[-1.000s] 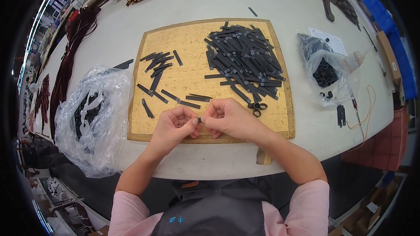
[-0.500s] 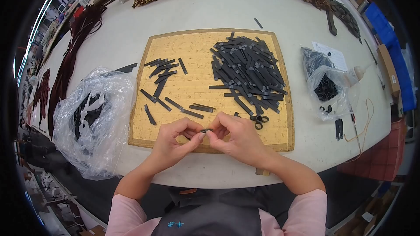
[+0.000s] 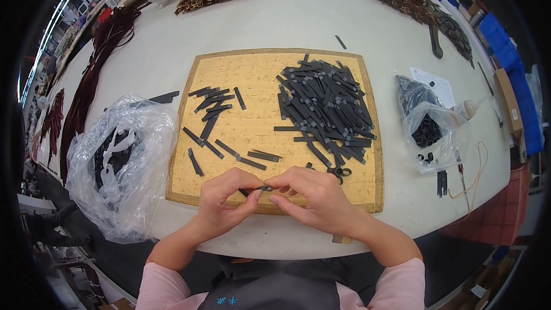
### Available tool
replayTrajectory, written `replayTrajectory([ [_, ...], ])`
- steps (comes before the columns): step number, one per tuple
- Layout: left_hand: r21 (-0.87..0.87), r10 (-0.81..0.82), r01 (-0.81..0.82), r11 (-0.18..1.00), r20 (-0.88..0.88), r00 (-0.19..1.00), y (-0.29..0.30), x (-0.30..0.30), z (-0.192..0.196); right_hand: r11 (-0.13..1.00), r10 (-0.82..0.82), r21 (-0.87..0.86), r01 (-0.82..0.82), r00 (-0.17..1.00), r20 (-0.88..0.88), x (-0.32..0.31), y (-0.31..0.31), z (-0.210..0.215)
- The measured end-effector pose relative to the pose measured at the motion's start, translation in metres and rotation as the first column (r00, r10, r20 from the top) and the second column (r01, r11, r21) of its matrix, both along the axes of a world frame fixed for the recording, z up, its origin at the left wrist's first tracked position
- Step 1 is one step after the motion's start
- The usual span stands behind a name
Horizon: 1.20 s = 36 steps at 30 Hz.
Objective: Manually assembling small leather loops by inserting strips into rings at a workbench.
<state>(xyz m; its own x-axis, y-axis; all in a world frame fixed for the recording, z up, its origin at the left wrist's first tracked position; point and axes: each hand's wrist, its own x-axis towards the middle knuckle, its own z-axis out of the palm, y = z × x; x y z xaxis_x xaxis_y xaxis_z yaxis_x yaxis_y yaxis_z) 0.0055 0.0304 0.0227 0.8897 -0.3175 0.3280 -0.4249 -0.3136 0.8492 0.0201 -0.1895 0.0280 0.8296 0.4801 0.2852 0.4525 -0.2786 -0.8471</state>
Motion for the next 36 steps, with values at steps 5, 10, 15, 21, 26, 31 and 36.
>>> replayTrajectory([
  [5,0.062,-0.004,-0.001,0.998,0.094,0.996,-0.002,-0.001,-0.002,0.998,-0.009,-0.064,0.015,0.997,0.080,0.001,-0.003,-0.001],
  [10,0.136,0.000,-0.024,0.990,0.172,0.985,-0.002,0.000,-0.004,0.999,0.009,-0.033,-0.011,0.998,-0.060,0.000,-0.004,0.006],
  [15,0.139,0.003,-0.035,0.990,0.226,0.974,-0.002,0.001,-0.006,1.000,0.024,-0.003,-0.025,0.992,-0.124,0.001,-0.005,0.007],
  [21,0.140,-0.031,0.002,0.990,0.208,0.978,0.000,0.001,-0.006,0.999,0.033,0.008,-0.032,0.987,-0.158,0.000,-0.006,0.008],
  [26,0.161,-0.039,0.006,0.987,0.206,0.978,0.001,0.000,-0.006,0.999,0.036,0.020,-0.033,0.984,-0.177,-0.001,-0.005,0.009],
  [31,0.152,-0.050,0.017,0.988,0.219,0.975,0.001,0.001,-0.008,0.999,0.035,0.005,-0.035,0.992,-0.119,-0.001,-0.005,0.006],
  [36,0.167,-0.075,0.035,0.985,0.236,0.969,-0.002,0.001,-0.007,0.999,0.030,-0.008,-0.031,0.995,-0.097,0.001,-0.004,0.005],
])
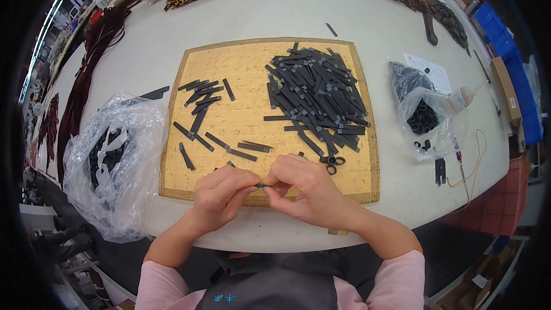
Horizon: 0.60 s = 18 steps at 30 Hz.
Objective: Manually assembling small leather loops by inserting strips into rings at a workbench.
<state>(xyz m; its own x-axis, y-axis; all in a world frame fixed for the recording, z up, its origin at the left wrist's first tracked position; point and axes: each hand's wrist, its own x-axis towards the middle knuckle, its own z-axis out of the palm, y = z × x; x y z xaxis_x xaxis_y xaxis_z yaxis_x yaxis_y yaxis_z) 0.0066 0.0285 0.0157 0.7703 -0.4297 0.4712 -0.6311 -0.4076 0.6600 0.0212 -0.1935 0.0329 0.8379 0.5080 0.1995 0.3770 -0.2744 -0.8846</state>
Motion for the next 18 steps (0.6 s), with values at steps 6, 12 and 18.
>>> replayTrajectory([
  [6,-0.015,0.028,-0.027,1.000,0.035,0.999,0.0011,0.0018,-0.0019,0.996,-0.022,-0.076,0.037,0.981,0.191,-0.0043,0.0062,-0.0060],
  [12,-0.022,0.055,-0.053,0.998,0.102,0.993,0.0029,0.0024,-0.0021,0.996,-0.049,0.071,0.052,0.998,-0.038,-0.0069,0.0075,-0.0028],
  [18,-0.052,0.042,-0.041,0.998,0.031,0.999,0.0022,-0.0031,-0.0072,0.998,-0.006,0.059,0.009,0.999,-0.038,-0.0056,0.0061,-0.0074],
])
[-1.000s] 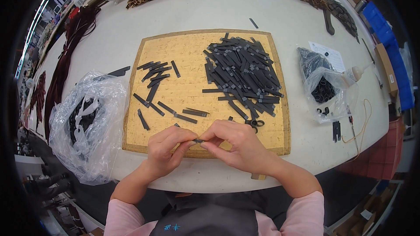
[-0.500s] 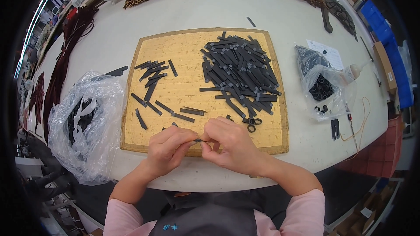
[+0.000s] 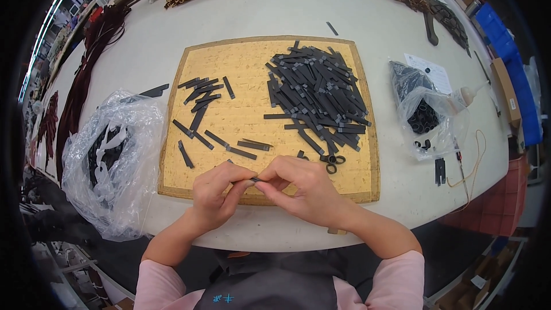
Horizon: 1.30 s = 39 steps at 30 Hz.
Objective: Manually assembling small leather loops by inserting strips into rings at a workbench.
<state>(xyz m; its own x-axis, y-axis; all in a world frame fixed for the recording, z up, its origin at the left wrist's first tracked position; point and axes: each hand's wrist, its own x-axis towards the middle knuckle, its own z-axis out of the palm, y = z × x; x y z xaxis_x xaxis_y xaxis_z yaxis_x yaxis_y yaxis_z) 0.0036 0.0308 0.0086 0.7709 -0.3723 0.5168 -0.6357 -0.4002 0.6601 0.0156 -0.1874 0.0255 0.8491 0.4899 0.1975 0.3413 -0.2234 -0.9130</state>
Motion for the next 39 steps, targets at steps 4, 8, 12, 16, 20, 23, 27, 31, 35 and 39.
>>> replayTrajectory([
  [4,-0.063,-0.018,0.006,0.998,-0.181,0.983,-0.004,-0.001,-0.003,0.996,-0.007,0.082,0.027,0.971,-0.237,0.002,-0.001,-0.002],
  [8,-0.028,-0.071,0.071,0.997,-0.008,0.997,-0.009,0.005,0.001,0.973,0.085,0.224,0.049,0.831,-0.549,0.003,0.000,-0.006],
  [12,-0.027,-0.120,0.119,0.993,-0.017,0.993,-0.002,0.011,-0.002,0.962,0.195,0.274,0.010,0.679,-0.708,0.005,-0.001,-0.009],
  [16,-0.059,-0.078,0.070,0.996,-0.156,0.985,0.001,0.011,0.000,0.962,0.209,0.272,0.004,0.630,-0.748,0.013,-0.005,-0.006],
  [20,-0.095,-0.016,0.003,0.995,-0.145,0.989,0.000,0.010,-0.002,0.959,0.160,0.276,0.067,0.674,-0.721,0.013,-0.003,-0.003],
  [23,-0.096,-0.015,-0.001,0.995,-0.167,0.986,0.001,0.009,0.000,0.958,0.160,0.281,0.065,0.690,-0.706,0.014,-0.003,-0.005],
  [27,-0.081,-0.020,0.007,0.997,-0.163,0.986,0.001,0.008,0.001,0.971,0.144,0.235,0.045,0.676,-0.723,0.015,-0.005,-0.004],
  [31,-0.025,-0.030,0.028,0.999,-0.070,0.997,0.002,0.009,0.000,0.970,0.133,0.235,0.068,0.660,-0.739,0.015,-0.005,-0.004],
  [35,-0.008,-0.016,0.015,1.000,-0.149,0.989,0.000,0.004,-0.003,0.985,0.079,0.165,0.040,0.751,-0.655,0.012,-0.006,-0.010],
  [39,-0.031,-0.005,-0.001,1.000,-0.182,0.983,-0.002,0.001,-0.010,0.992,0.048,0.122,0.033,0.793,-0.607,0.009,-0.003,-0.015],
])
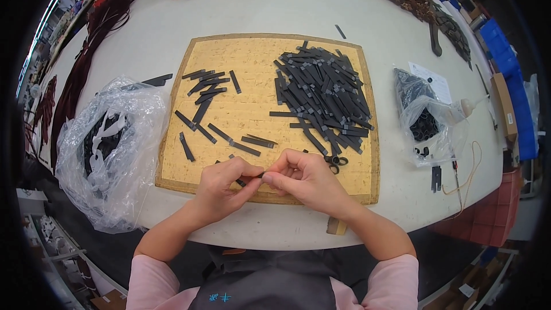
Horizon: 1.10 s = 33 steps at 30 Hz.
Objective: Manually assembling small leather loops by inserting strips into rings at a workbench.
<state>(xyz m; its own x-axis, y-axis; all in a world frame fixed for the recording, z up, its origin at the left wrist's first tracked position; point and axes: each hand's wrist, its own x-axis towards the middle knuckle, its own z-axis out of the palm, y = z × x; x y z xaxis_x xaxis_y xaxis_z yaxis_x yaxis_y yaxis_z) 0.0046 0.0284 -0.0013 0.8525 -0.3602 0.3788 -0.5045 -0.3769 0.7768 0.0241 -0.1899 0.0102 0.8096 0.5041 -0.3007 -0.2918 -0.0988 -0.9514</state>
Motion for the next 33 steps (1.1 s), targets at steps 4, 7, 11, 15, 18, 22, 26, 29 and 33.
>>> replayTrajectory([
  [4,-0.008,0.031,-0.031,0.999,-0.040,0.999,-0.001,0.000,-0.005,0.997,-0.023,-0.077,0.027,0.998,0.061,-0.006,0.009,-0.002],
  [7,-0.046,0.055,-0.059,0.997,-0.097,0.994,-0.005,0.000,-0.004,0.994,-0.088,-0.062,0.095,0.990,0.111,-0.013,0.017,-0.012],
  [11,-0.102,0.080,-0.098,0.990,-0.162,0.983,-0.007,-0.005,0.001,0.984,-0.169,0.066,0.166,0.985,0.033,-0.015,0.023,-0.015],
  [15,-0.167,0.104,-0.135,0.977,-0.182,0.978,-0.003,-0.001,-0.001,0.984,-0.054,0.156,0.084,0.981,-0.188,0.005,0.008,-0.010],
  [18,-0.084,0.124,-0.131,0.988,-0.083,0.989,-0.001,-0.001,0.000,0.976,-0.209,0.069,0.206,0.977,0.037,0.002,0.012,0.002],
  [22,-0.033,0.084,-0.086,0.996,-0.041,0.996,0.003,0.002,0.001,0.987,-0.058,-0.118,0.108,0.928,0.367,-0.004,0.009,0.001],
  [26,-0.089,0.048,-0.057,0.994,-0.102,0.994,0.001,0.005,0.002,0.992,-0.046,-0.105,0.076,0.963,0.265,-0.007,0.013,0.001],
  [29,-0.110,0.062,-0.074,0.991,-0.106,0.992,-0.004,0.003,0.006,0.991,-0.125,0.061,0.123,0.991,0.039,-0.008,0.012,-0.003],
  [33,-0.266,0.076,-0.131,0.955,-0.206,0.976,-0.005,0.001,0.006,0.948,-0.124,0.280,0.152,0.986,-0.116,0.001,0.014,-0.009],
])
